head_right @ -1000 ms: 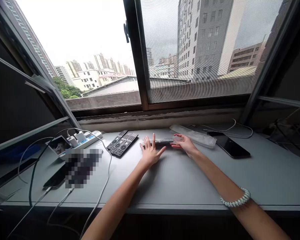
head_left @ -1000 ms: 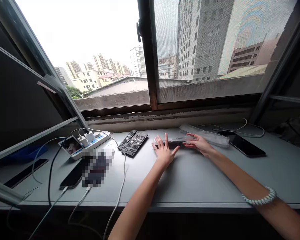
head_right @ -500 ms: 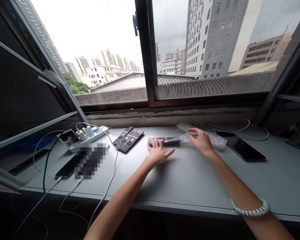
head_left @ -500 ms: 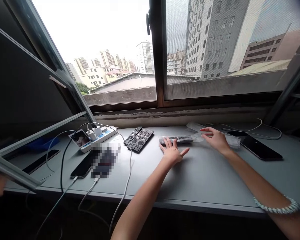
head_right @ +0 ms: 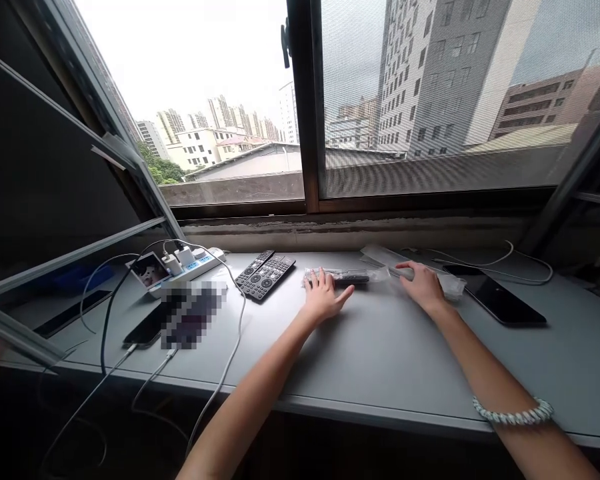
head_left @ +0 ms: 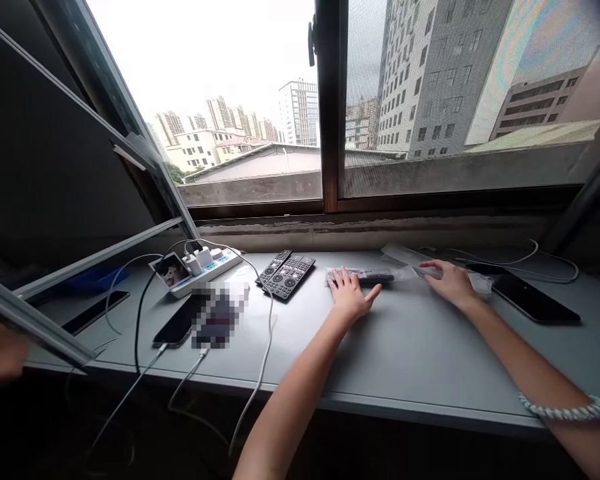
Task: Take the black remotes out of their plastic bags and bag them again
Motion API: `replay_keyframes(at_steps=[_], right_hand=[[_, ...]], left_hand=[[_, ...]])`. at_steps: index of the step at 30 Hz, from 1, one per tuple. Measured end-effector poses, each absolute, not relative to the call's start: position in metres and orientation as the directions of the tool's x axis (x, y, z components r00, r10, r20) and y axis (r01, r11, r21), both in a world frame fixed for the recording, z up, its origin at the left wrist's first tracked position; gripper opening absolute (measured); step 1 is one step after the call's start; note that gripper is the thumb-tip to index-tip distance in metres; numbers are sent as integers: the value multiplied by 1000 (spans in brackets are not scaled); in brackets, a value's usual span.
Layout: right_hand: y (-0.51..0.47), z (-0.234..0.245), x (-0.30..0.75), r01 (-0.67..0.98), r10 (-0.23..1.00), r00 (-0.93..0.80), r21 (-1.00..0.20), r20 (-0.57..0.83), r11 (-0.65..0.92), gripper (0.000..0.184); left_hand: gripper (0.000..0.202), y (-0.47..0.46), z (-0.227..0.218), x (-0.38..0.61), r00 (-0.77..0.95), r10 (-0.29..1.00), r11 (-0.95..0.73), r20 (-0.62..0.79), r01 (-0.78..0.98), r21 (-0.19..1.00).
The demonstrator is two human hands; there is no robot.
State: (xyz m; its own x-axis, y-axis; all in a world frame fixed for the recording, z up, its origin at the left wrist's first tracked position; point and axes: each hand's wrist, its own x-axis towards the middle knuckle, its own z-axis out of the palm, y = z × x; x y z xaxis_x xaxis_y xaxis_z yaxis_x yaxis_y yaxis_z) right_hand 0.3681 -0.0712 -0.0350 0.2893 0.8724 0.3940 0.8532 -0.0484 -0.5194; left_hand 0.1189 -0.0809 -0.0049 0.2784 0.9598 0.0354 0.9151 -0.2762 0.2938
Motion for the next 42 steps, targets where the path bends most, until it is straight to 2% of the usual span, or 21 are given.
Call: replay_keyframes(at_steps=[6,11,19,22,25,27,29,31,35,39,42], right_hand=[[-68,-44,375,854,851,324,-514,412,-77,33],[-66,-48,380,819,847,348,-569,401,-67,28],[-74,-39,376,803,844,367,-591,391,-76,23],[-78,-33,372,806,808,399,-585,434,-84,24],[-81,-23,364,791,721,462,-608,516,-72,26],[-82,-16,357,772,665,481,-636,571,-12,27],[-83,-9,348,752,634,467,-654,617,83,27],[-85,-5,341,755,627,451,-646,636,111,27],[-88,0,331,761,623,447,-639,642,113,27],[-91,4,321,723,611,447,-666,653,183,27],[-95,6,310,725,692,315,-635,649,266,23]], left_hand=[[87,-72,-9,113,294,954,-297,56,906,302],[79,-64,-12,104,276,958,-284,74,900,330],[54,-54,-13,94,284,949,-315,135,858,407],[45,-50,-4,90,247,956,-291,157,858,423],[39,-43,6,81,111,968,-200,227,886,419],[39,-38,10,73,-51,965,-67,258,902,426],[44,-35,13,64,-225,944,101,240,893,438],[50,-33,12,57,-330,923,220,197,874,433],[52,-30,9,48,-357,920,270,159,875,401],[51,-25,8,47,-388,907,294,163,861,414],[53,-24,9,47,-410,901,319,144,849,421]])
